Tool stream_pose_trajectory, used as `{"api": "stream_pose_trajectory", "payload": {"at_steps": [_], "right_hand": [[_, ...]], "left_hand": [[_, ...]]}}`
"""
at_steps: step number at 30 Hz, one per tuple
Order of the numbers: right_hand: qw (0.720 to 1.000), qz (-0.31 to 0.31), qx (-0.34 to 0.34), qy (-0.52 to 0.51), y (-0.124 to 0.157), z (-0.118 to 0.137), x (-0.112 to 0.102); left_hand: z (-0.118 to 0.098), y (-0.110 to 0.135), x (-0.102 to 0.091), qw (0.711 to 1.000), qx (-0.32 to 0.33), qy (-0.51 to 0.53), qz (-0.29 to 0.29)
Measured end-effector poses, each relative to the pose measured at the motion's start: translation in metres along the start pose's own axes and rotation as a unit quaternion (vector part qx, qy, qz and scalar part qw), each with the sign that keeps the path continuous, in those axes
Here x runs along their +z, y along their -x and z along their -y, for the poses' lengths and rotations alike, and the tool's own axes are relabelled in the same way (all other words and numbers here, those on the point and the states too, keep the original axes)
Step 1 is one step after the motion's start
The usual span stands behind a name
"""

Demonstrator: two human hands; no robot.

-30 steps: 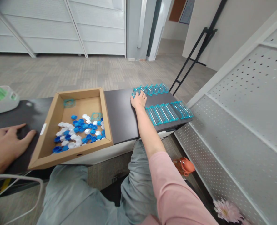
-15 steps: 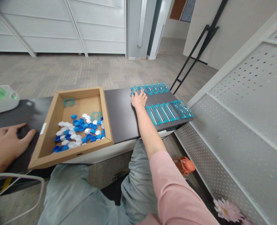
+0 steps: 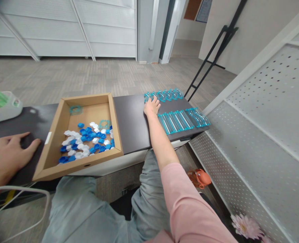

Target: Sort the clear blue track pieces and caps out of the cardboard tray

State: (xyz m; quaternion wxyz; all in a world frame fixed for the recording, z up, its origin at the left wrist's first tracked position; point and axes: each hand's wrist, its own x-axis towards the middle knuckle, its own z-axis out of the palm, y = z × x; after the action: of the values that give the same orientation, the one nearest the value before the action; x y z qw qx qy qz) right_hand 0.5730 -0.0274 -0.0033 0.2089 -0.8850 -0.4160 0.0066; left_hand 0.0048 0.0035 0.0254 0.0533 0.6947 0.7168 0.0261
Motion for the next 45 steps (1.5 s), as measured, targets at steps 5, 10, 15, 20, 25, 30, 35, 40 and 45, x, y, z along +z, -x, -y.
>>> {"api": "stream_pose_trajectory", "payload": {"at_steps": [5,10,15,20,25,30,35,40,45], "right_hand": [[1.0,-0.018,-0.019,-0.012,0.004,0.002,-0.003],[0.996,0.013,-0.087,0.011,0.007,0.005,-0.008],[0.997,0.025,-0.068,0.026,0.007,0.006,-0.009],[0.998,0.03,-0.058,0.016,0.007,0.005,-0.011],[0.998,0.018,-0.063,0.013,0.007,0.006,-0.012],[0.981,0.005,-0.195,0.008,0.021,0.018,-0.012],[0.918,0.084,-0.387,-0.011,0.038,0.035,-0.007],[0.909,0.137,-0.393,-0.033,0.038,0.041,-0.004],[0.927,0.151,-0.342,-0.036,0.034,0.042,-0.002]], "left_hand": [[0.003,-0.003,0.003,1.0,-0.009,0.001,-0.004],[0.0,-0.002,0.0,1.0,-0.007,-0.005,0.003],[0.002,-0.003,0.002,1.0,-0.014,-0.003,0.007],[0.011,-0.008,0.009,1.0,-0.016,-0.002,0.002],[0.017,-0.012,0.014,1.0,-0.001,0.006,-0.007],[0.017,-0.013,0.015,1.0,-0.009,0.003,-0.01],[0.007,-0.008,0.007,1.0,-0.003,0.0,-0.006],[-0.003,0.003,-0.001,1.0,0.009,0.014,-0.01],[-0.007,0.013,-0.006,0.999,0.021,0.047,-0.013]]}}
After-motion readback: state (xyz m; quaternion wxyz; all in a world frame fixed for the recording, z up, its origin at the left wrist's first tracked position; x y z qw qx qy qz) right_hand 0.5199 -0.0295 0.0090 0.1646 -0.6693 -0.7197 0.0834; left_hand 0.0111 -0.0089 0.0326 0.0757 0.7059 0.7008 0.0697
